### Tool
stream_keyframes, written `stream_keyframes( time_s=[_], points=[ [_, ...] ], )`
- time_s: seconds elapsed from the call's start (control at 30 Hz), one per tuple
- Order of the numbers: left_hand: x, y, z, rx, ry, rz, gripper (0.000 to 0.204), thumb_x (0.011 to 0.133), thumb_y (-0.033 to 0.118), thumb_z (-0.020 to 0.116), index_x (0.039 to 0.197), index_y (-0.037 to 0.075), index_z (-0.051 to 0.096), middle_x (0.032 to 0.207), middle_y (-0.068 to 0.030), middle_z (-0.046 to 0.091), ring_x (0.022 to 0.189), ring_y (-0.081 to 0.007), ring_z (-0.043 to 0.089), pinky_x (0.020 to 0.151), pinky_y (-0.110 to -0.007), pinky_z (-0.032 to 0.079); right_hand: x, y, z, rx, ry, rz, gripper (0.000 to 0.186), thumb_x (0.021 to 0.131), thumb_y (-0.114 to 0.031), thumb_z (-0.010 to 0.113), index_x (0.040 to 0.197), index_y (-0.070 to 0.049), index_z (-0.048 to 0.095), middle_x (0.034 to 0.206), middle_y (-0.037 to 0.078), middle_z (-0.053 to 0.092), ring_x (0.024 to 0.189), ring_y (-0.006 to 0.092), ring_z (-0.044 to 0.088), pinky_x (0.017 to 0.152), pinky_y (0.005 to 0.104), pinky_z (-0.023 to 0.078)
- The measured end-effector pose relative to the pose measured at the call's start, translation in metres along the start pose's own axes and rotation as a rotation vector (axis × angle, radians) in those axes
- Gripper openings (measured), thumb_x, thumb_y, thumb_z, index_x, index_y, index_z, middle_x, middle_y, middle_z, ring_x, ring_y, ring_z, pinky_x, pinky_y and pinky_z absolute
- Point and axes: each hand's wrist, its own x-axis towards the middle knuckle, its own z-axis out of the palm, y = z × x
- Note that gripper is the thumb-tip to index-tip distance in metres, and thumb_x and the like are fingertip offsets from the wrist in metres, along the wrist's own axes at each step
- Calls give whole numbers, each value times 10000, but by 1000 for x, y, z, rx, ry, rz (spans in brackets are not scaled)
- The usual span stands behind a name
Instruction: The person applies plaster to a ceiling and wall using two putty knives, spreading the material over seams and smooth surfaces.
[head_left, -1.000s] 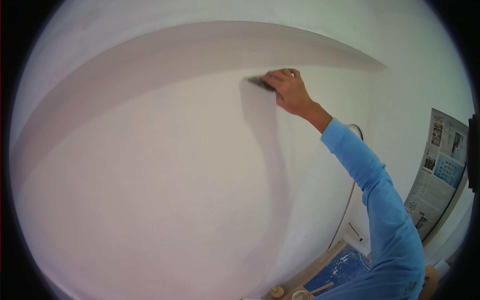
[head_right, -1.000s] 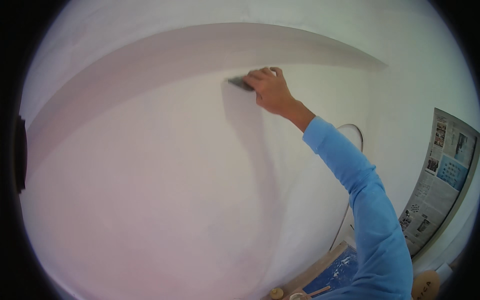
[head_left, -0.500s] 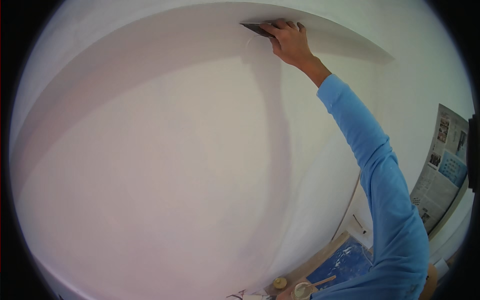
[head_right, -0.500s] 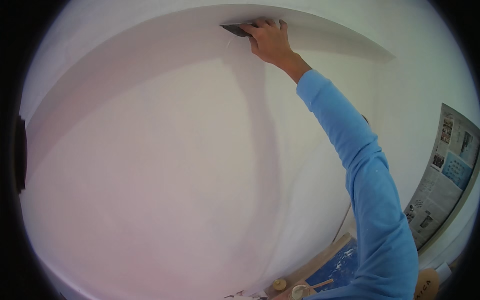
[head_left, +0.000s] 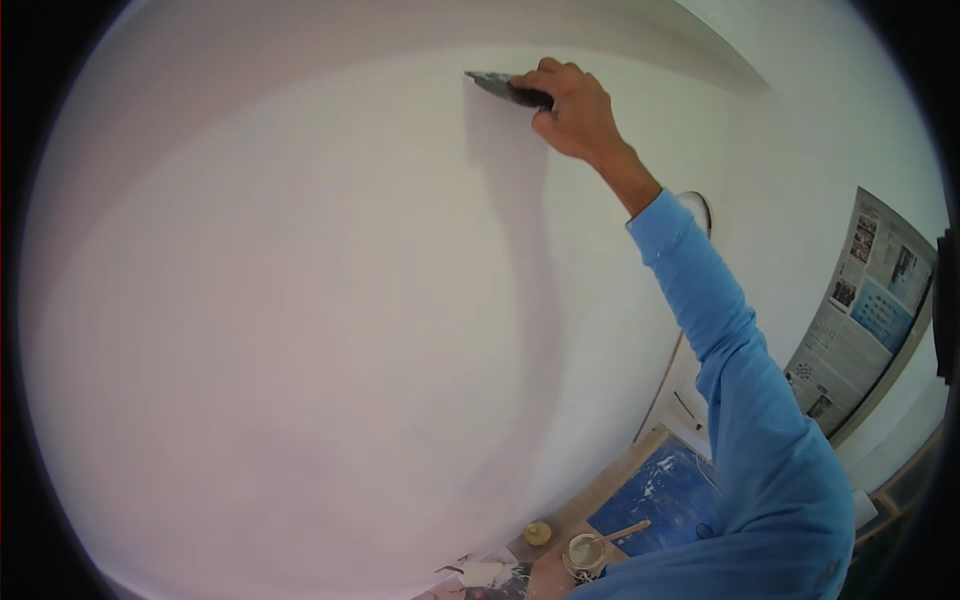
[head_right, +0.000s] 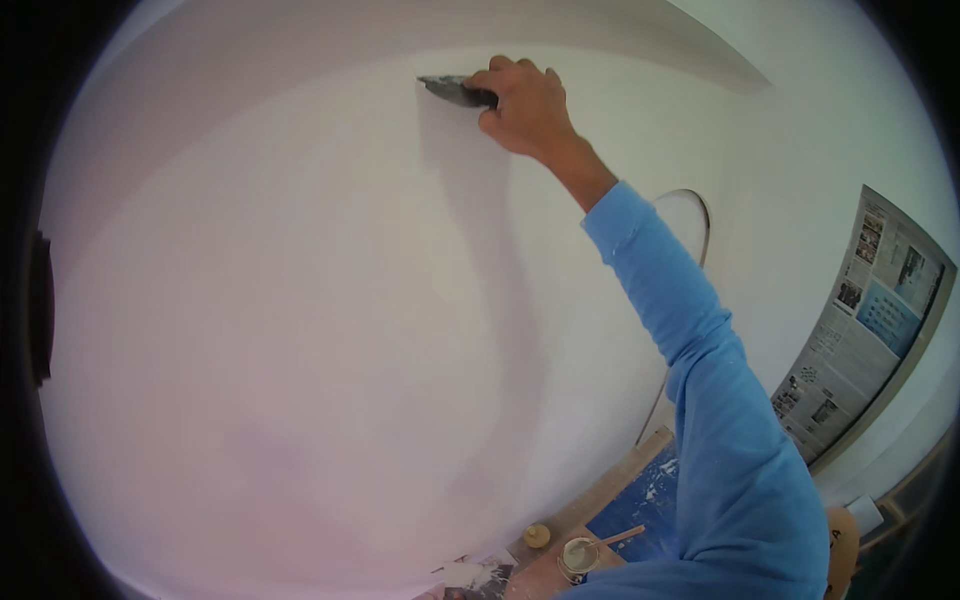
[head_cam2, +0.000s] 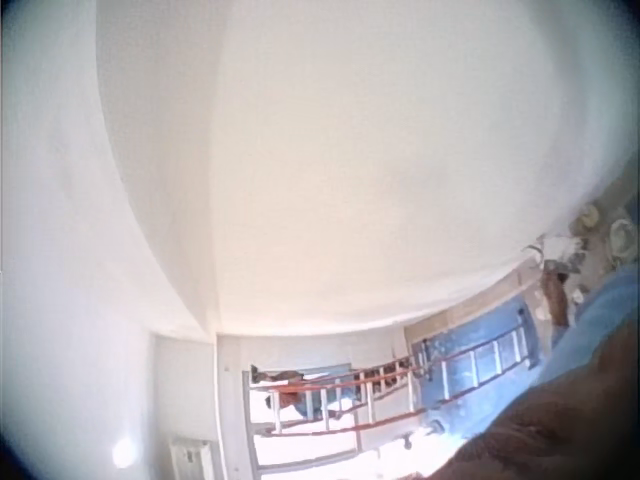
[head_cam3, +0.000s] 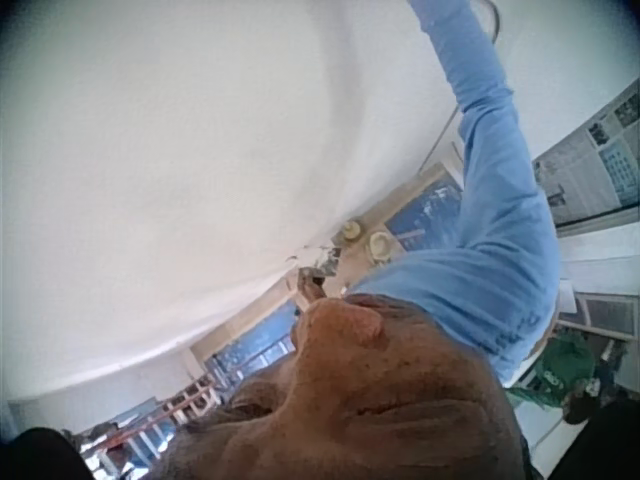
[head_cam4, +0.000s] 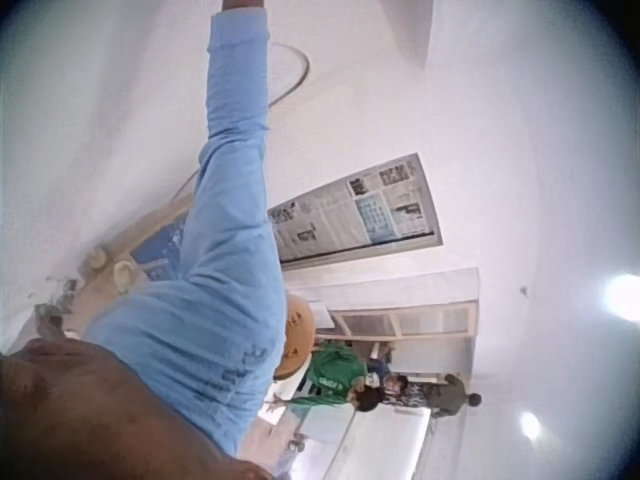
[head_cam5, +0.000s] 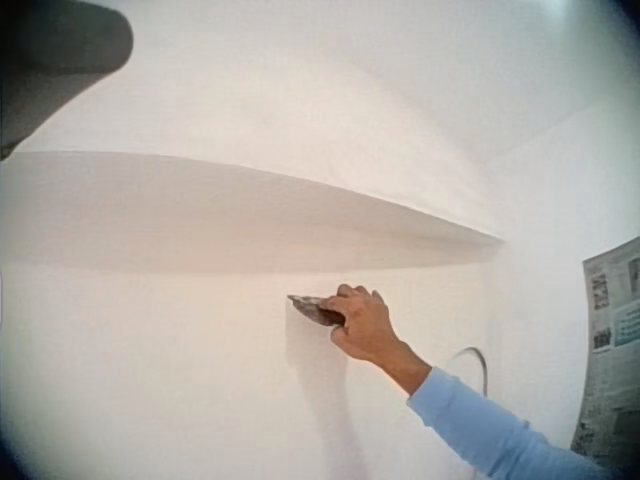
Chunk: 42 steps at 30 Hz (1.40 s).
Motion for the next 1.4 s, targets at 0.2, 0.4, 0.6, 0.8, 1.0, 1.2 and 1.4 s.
stream_keyframes(
  time_s=[0.2, 0.4, 0.6, 0.8, 1.0, 1.2, 1.4],
  points=[
    [-1, -8, -20, 11, -17, 5, 187, 956, 185, 608, 1026, 16, 649, 850, -56, 644, 752, -174, 607, 648, -296, 514, -71, -12, 17, 39, -8, 8, 454, 627, -53, 678, 1062, -179, 714, 941, 15, 574, 932, 271, 582, 900, 526, 455],
    [-23, 18, 9, 17, 125, -39, 168, 949, 181, 618, 1022, 29, 631, 871, -41, 625, 751, -151, 571, 616, -299, 479, -124, -21, 21, 100, -25, 46, 548, 600, -30, 704, 1128, -175, 682, 986, 12, 565, 1016, 270, 560, 1028, 664, 336],
    [-11, 4, -22, -62, 2, -33, 132, 966, 204, 577, 958, 73, 596, 820, -14, 557, 735, -124, 520, 637, -285, 445, -180, -44, 31, 125, -13, 64, 655, 541, 2, 660, 1178, -149, 681, 1045, 32, 612, 1020, 294, 559, 1011, 603, 326],
    [1, -12, -49, -125, -42, -18, 165, 969, 230, 553, 1031, 80, 586, 874, -25, 572, 718, -132, 517, 628, -268, 430, -246, -67, 41, 183, -101, 134, 734, 563, -3, 711, 1277, -160, 637, 1155, 63, 593, 1114, 328, 533, 1067, 699, 240],
    [7, -32, -67, 785, 10, 380, 322, 953, 152, 575, 1240, 6, 571, 1043, -123, 650, 857, -207, 606, 697, -327, 514, -306, -82, 54, 193, -98, 178, 667, 614, -66, 779, 1260, -138, 629, 1166, 68, 575, 1120, 334, 524, 1039, 743, 228],
    [5, -15, -51, -217, 15, -117, 238, 900, 4, 608, 1135, 5, 645, 1105, -171, 657, 994, -292, 629, 859, -359, 533, -337, -105, 62, 215, -82, 366, 646, 607, -38, 722, 1242, -112, 629, 1120, 72, 575, 1094, 341, 522, 1038, 748, 223],
    [-20, 24, 17, 726, 46, 365, 153, 890, 68, 586, 982, -12, 679, 1003, -123, 670, 1000, -242, 625, 875, -356, 528, -353, -137, 80, 310, -15, 628, 672, 568, -25, 638, 1236, -106, 638, 1068, 69, 566, 1050, 342, 521, 1013, 694, 273]
  ],
)
